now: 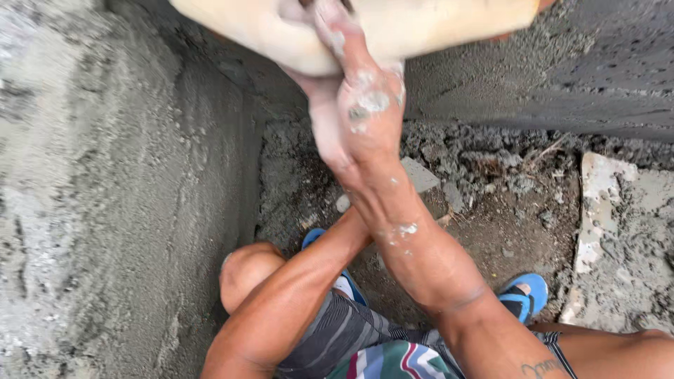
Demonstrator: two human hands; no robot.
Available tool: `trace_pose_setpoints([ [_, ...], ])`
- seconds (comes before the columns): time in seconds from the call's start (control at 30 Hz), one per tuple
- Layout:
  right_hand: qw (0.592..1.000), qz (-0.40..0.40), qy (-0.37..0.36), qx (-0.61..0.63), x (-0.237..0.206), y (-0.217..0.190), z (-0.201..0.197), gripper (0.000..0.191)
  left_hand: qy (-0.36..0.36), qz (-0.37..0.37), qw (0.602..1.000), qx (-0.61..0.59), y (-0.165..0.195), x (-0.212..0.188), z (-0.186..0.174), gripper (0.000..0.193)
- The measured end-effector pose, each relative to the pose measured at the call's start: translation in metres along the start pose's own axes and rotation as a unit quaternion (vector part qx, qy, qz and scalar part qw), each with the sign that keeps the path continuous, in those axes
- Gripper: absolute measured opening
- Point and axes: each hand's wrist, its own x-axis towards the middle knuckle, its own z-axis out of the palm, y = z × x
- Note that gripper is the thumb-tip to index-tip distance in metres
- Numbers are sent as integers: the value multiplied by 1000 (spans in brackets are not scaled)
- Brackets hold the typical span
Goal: The person scoops wet cement from a wooden board using a trowel and applies it to a vertical wall surface. They then use a wooden float to smooth and level the applied cement, repeating the process to cover a section of the wall.
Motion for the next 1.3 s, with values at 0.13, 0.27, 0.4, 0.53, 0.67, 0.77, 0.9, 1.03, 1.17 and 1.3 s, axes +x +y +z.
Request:
trace_pose_setpoints([
  [0.13, 988, -54, -110, 97, 8, 13, 14, 21, 12, 2, 1000, -19, -3, -10, 18, 29],
  [0.27, 991, -26, -114, 72, -8, 17, 16, 19, 14, 4, 999, -28, -11, -18, 24, 29],
  [0.4, 988, 26, -150, 36, -65, 9, -4, 34, 17, 8, 999, -32, -17, -21, 20, 29],
  [0.53, 997, -24, 44, -61, -85, 6, -51, 35, 15, 11, 999, -34, -18, -14, 15, 30],
  [0.67, 988, 24, 119, -93, -61, 23, -82, 37, 10, 18, 999, -36, -17, 2, 11, 30],
  [0.77, 992, 34, 91, -86, -42, 35, -73, 35, 9, 23, 999, -40, -19, 4, 10, 30],
  [0.9, 996, 15, 35, -75, -10, 58, -26, 32, 2, 34, 998, -47, -22, -3, 12, 30],
  [1.03, 999, -11, 11, -28, 5, 80, 10, 35, 6, 40, 998, -50, -26, -12, 16, 30],
  [1.17, 999, -31, -41, 12, 6, 88, 19, 30, 11, 43, 997, -58, -29, -18, 20, 30],
  [1.3, 996, -54, -64, 25, 9, 89, 26, 24, 13, 41, 997, -56, -28, -22, 21, 30],
])
